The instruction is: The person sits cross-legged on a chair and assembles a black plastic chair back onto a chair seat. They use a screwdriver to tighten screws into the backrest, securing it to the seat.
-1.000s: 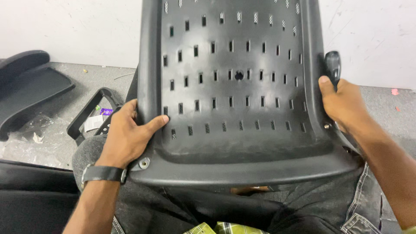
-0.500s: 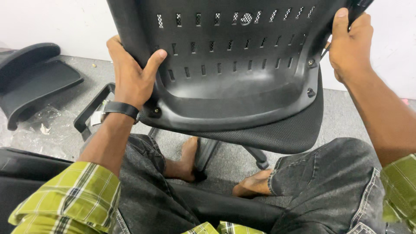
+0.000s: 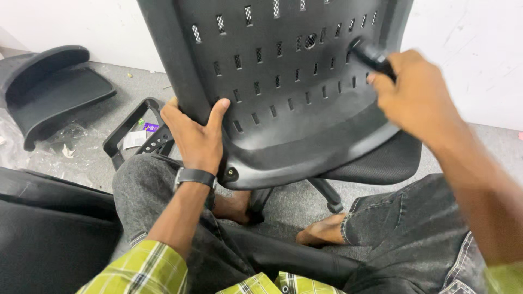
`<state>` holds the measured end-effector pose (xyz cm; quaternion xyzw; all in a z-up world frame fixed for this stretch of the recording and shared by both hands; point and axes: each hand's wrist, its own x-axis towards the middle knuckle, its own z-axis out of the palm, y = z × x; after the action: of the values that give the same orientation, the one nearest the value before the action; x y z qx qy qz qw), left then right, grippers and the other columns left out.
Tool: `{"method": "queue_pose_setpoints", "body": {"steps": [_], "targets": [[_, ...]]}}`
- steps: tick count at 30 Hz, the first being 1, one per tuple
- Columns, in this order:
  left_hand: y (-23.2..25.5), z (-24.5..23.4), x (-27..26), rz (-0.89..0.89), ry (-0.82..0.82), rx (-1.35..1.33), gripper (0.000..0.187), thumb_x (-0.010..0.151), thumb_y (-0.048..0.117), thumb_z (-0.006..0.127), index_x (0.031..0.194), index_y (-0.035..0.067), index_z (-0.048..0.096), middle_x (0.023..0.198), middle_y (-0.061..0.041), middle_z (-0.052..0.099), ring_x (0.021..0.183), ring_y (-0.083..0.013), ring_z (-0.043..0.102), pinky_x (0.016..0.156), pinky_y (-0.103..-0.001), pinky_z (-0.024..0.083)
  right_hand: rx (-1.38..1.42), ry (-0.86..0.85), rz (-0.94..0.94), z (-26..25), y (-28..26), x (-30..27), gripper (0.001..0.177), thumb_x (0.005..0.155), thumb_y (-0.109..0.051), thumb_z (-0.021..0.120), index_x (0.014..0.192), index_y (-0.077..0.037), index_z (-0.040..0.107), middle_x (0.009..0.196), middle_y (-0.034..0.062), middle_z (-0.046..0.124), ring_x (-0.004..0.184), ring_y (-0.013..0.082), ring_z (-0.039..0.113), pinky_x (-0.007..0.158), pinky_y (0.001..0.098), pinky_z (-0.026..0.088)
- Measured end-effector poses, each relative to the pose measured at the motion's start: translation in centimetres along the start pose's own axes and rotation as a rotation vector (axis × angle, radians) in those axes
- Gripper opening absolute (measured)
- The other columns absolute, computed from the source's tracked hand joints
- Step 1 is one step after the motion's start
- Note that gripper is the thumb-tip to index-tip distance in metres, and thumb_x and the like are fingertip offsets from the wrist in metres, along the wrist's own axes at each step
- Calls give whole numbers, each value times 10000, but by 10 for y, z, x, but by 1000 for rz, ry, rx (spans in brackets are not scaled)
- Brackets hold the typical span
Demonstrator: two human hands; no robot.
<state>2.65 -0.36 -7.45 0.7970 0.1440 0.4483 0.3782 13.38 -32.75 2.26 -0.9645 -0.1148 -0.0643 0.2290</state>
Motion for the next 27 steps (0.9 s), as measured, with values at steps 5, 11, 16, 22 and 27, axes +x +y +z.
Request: {"method": "queue_pose_setpoints", "body": {"steps": [5, 11, 16, 22, 27], "targets": [[26, 5, -36, -148, 60, -47, 670, 919, 334, 825, 1261, -97, 444, 1228, -221, 455, 1197, -336, 466, 1080, -455, 387, -33, -357, -56, 7, -68, -73, 248, 942, -225, 614, 1133, -102, 713, 1038, 83, 651, 846, 288, 642, 777, 451, 544], [35, 8, -64, -257, 55, -95, 566, 983, 290, 706, 1290, -106, 443, 1246, -230, 455, 1203, -331, 470, 1088, -452, 379, 88, -42, -383, 25, -64, -95, 201, 929, -144, 627, 1098, -76, 711, 980, 109, 677, 937, 344, 639, 1087, 639, 283], [16, 9, -61, -360, -27, -81, 599, 978, 318, 690, 1272, -130, 423, 1269, -266, 428, 1197, -344, 468, 1065, -439, 393, 171, 128, -484, 32, -51, -87, 133, 992, -149, 637, 1072, -51, 680, 949, 120, 649, 921, 335, 622, 1173, 583, 312], [10, 0, -51, -409, -142, -106, 564, 955, 270, 763, 1219, -119, 452, 1182, -254, 533, 1114, -311, 514, 989, -422, 435, 122, 174, -494, 26, -52, -69, 144, 959, -137, 662, 1062, -42, 691, 973, 140, 661, 898, 363, 551, 862, 482, 429], [21, -30, -60, -655, -314, -705, 380, 910, 119, 742, 1173, -64, 536, 950, -75, 673, 827, -119, 645, 794, -272, 550, 177, 196, -465, 14, -41, -71, 194, 921, -115, 675, 1093, -27, 689, 1038, 138, 676, 912, 347, 543, 849, 471, 429]]}}
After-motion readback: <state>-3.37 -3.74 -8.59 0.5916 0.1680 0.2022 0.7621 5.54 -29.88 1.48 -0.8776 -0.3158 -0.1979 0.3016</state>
